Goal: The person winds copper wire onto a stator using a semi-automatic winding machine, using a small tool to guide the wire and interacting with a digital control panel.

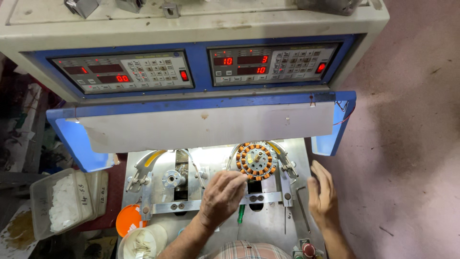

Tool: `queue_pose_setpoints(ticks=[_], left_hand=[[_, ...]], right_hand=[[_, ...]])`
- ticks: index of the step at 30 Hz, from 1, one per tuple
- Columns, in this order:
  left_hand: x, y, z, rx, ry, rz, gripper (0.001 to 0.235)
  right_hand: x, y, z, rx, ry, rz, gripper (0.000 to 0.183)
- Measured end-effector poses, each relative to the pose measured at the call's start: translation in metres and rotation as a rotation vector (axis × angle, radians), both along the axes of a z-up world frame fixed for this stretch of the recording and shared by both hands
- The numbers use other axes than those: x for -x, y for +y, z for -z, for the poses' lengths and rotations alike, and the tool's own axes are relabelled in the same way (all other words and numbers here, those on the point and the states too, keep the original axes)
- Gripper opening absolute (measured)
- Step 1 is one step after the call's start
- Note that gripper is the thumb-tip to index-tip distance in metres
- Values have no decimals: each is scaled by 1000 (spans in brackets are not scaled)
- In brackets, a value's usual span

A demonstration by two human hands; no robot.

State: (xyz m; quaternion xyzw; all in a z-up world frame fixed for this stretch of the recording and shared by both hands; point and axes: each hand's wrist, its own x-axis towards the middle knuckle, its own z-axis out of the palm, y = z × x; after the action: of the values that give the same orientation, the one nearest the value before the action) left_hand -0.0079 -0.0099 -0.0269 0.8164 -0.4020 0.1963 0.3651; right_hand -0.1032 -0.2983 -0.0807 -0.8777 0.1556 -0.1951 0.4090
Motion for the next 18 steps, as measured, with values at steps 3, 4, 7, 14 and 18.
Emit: queue_pose_setpoints(ticks=[3,4,7,14,18], left_hand=[[18,-15,1,-71,147,-8,46],[21,-21,-1,-72,187,-49,56],[26,-33,-6,-68,247,-159,80],[42,-24,8,-19,541,-257,104],[32,-38,22,103,965,-333,122]], right_hand=[[-87,-2,-27,-400,9,-184,36],[-114,0,-30,-513,102,-215,33],[-181,16,-26,-871,400,-155,30],[-254,19,2,-847,551,-199,31],[-264,14,11,-826,572,-195,31]])
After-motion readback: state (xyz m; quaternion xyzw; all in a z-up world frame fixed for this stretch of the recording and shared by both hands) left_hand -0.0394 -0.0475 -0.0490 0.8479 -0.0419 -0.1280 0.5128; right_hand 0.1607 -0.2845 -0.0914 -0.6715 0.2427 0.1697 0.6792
